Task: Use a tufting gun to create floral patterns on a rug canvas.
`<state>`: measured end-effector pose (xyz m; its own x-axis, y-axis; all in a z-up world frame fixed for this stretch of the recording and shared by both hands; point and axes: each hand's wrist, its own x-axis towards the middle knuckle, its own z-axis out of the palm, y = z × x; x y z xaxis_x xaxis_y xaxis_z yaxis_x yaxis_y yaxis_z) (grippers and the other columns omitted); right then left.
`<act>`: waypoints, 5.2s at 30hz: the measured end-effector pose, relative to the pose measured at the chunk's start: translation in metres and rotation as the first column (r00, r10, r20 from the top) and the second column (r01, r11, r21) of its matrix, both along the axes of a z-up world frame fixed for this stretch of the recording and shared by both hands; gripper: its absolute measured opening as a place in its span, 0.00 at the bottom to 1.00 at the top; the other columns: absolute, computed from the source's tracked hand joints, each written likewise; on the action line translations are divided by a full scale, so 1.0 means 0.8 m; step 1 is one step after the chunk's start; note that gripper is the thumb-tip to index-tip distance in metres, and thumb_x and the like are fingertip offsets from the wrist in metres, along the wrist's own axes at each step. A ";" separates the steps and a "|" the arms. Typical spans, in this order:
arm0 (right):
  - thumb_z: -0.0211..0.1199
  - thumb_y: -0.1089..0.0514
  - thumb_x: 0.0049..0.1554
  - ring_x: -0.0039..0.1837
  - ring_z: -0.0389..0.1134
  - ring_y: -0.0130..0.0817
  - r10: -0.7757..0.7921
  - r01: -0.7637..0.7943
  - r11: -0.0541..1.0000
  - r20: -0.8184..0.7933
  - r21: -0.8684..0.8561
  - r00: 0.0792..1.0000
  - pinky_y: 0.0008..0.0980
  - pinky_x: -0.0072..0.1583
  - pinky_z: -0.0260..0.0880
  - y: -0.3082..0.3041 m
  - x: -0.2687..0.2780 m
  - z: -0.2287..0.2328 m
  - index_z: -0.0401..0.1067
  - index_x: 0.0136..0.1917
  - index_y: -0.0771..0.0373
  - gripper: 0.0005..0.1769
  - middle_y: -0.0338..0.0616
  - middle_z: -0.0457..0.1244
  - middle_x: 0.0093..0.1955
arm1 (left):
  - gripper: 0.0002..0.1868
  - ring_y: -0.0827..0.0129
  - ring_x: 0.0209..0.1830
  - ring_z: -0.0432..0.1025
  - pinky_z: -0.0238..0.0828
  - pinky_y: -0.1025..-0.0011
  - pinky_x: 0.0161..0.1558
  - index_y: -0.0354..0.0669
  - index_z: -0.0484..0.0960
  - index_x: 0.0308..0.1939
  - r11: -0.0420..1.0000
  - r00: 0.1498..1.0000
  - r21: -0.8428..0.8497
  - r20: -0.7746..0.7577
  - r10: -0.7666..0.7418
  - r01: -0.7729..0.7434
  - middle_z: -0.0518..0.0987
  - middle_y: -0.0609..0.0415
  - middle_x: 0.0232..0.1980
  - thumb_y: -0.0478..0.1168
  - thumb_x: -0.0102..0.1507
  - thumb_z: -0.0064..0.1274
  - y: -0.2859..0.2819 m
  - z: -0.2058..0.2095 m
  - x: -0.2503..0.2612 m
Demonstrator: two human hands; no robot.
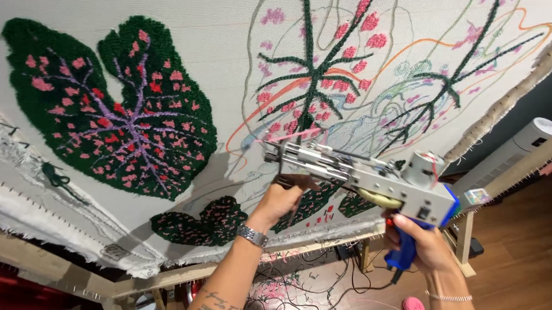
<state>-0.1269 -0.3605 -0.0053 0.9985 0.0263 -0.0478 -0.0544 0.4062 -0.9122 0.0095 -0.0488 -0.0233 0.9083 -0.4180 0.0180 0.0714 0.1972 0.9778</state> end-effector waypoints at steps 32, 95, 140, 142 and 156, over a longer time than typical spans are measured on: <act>0.68 0.66 0.51 0.36 0.63 0.36 -0.435 0.464 0.858 0.168 -0.223 0.885 0.35 0.35 0.63 0.017 -0.096 0.042 0.69 0.51 0.71 0.15 0.48 0.64 0.39 | 0.15 0.82 0.16 0.64 0.61 0.77 0.19 0.41 0.89 0.46 0.967 0.992 0.239 0.068 -0.109 0.090 0.86 0.60 0.34 0.47 0.63 0.59 -0.056 0.061 -0.028; 0.66 0.64 0.56 0.33 0.62 0.31 -0.455 0.518 0.801 0.259 -0.299 0.852 0.32 0.32 0.62 0.157 -0.024 0.143 0.70 0.48 0.71 0.10 0.44 0.62 0.37 | 0.21 0.71 0.21 0.73 0.69 0.71 0.25 0.28 0.82 0.52 0.995 0.962 0.097 0.275 0.005 -0.032 0.85 0.47 0.41 0.42 0.62 0.65 -0.053 0.078 0.138; 0.62 0.63 0.59 0.33 0.56 0.34 -0.398 0.417 0.892 0.135 -0.175 0.907 0.34 0.33 0.56 0.073 -0.074 0.135 0.70 0.55 0.76 0.15 0.46 0.57 0.33 | 0.19 0.79 0.30 0.76 0.74 0.75 0.26 0.34 0.88 0.47 0.976 0.961 0.129 0.192 -0.199 0.176 0.87 0.54 0.49 0.45 0.59 0.66 -0.063 0.118 0.047; 0.62 0.64 0.59 0.33 0.56 0.34 -0.394 0.416 0.894 0.146 -0.170 0.907 0.34 0.33 0.56 0.077 -0.072 0.138 0.69 0.55 0.77 0.14 0.46 0.57 0.33 | 0.18 0.80 0.34 0.77 0.75 0.74 0.26 0.35 0.88 0.48 0.977 0.965 0.124 0.178 -0.193 0.172 0.86 0.53 0.51 0.44 0.59 0.66 -0.062 0.120 0.047; 0.67 0.63 0.55 0.33 0.62 0.30 -0.448 0.510 0.831 0.275 -0.222 0.851 0.30 0.32 0.62 0.136 -0.034 0.141 0.69 0.52 0.71 0.14 0.41 0.62 0.36 | 0.16 0.71 0.29 0.75 0.73 0.71 0.22 0.28 0.83 0.37 0.999 0.982 0.034 0.184 -0.041 0.035 0.81 0.54 0.37 0.41 0.57 0.70 -0.061 0.090 0.117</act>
<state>-0.1543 -0.2517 0.1072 0.8689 -0.4412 0.2245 0.2789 0.0617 -0.9583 0.1031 -0.0974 0.0489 0.8742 -0.4548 0.1703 -0.1040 0.1673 0.9804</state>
